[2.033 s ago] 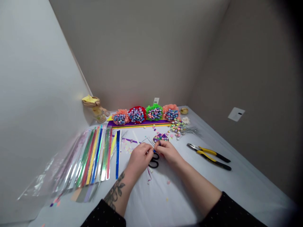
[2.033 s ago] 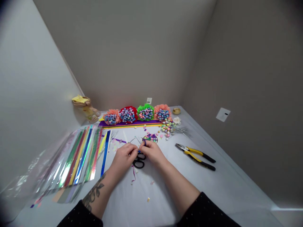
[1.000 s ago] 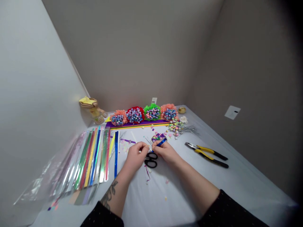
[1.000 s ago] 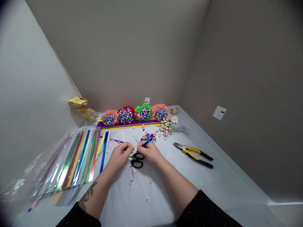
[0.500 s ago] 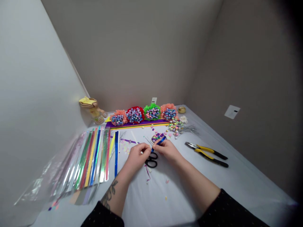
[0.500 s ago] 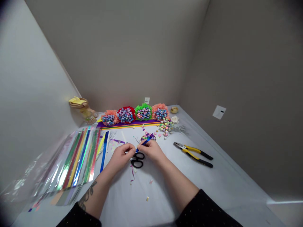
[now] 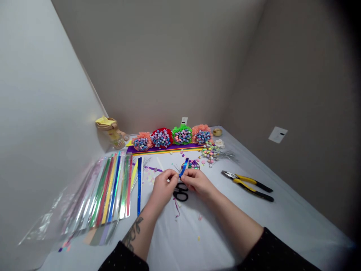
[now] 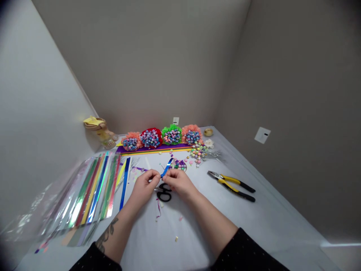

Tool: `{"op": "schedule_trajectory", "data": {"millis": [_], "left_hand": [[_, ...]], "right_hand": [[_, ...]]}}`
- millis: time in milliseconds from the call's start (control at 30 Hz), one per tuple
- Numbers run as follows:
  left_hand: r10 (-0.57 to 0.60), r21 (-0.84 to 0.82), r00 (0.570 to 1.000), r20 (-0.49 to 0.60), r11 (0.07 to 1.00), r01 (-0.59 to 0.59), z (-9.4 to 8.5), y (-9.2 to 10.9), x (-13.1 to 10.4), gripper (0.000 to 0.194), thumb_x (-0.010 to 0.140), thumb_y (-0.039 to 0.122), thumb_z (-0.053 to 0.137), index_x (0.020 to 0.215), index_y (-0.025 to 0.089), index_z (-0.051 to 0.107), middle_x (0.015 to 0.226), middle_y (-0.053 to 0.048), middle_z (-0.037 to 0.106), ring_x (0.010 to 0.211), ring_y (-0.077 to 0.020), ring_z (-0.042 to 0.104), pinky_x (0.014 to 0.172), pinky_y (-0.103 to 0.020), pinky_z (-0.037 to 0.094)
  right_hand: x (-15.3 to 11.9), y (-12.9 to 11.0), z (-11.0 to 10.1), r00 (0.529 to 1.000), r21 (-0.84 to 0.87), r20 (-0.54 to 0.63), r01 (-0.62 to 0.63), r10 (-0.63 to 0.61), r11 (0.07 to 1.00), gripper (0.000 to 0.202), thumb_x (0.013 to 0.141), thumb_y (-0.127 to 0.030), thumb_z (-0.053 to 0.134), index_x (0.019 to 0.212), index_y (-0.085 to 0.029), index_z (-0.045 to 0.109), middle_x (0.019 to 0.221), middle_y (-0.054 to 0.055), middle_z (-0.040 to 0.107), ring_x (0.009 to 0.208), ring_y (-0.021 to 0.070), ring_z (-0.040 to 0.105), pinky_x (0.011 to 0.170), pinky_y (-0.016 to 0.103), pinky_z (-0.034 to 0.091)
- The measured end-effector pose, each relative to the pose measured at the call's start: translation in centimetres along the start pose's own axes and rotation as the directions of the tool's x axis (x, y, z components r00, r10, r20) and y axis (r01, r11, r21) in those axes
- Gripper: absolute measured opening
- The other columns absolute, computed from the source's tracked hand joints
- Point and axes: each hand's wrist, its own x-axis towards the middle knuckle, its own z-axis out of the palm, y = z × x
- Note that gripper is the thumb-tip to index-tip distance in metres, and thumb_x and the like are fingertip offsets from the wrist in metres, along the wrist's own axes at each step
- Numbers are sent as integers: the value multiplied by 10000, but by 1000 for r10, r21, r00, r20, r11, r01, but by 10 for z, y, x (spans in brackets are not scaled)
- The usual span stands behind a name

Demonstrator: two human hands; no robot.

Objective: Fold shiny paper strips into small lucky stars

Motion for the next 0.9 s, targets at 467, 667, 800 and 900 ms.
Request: {"op": "schedule_trajectory", "data": {"millis": [467,667,800,900], "left_hand": [[-63,-3,997,49,998,63,1,0,1,137,736,227,496,655,152,578,641,2,580,633,-136,522,599,-225,403],[-64,-91,996,60,993,69,1,-4,2,131,742,238,503,659,154,558,635,13,554,626,-125,502,597,-216,393],[-83,-133,995,54,987,89,3,-4,1,117,731,237,514,663,154,560,641,14,553,636,-125,502,609,-216,394],[-105,-129,993,58,985,112,3,-4,1,113,709,228,509,638,155,559,621,16,543,629,-126,497,606,-217,387]], "right_hand": [[2,5,-3,990,-267,-12,131,-139,955,126,620,-250,579,569,-160,507,510,-48,443,496,84,367,495,211,287],[1,2,-1,987,-299,14,156,-160,941,127,637,-277,569,606,-160,529,536,-36,476,520,96,401,521,216,325],[0,1,1,979,-388,-31,173,-201,905,128,636,-277,550,594,-162,515,558,-28,482,545,104,412,541,223,336],[-1,3,2,973,-428,-48,182,-224,885,102,630,-257,514,598,-161,510,583,-20,489,570,111,422,561,230,343]]}}
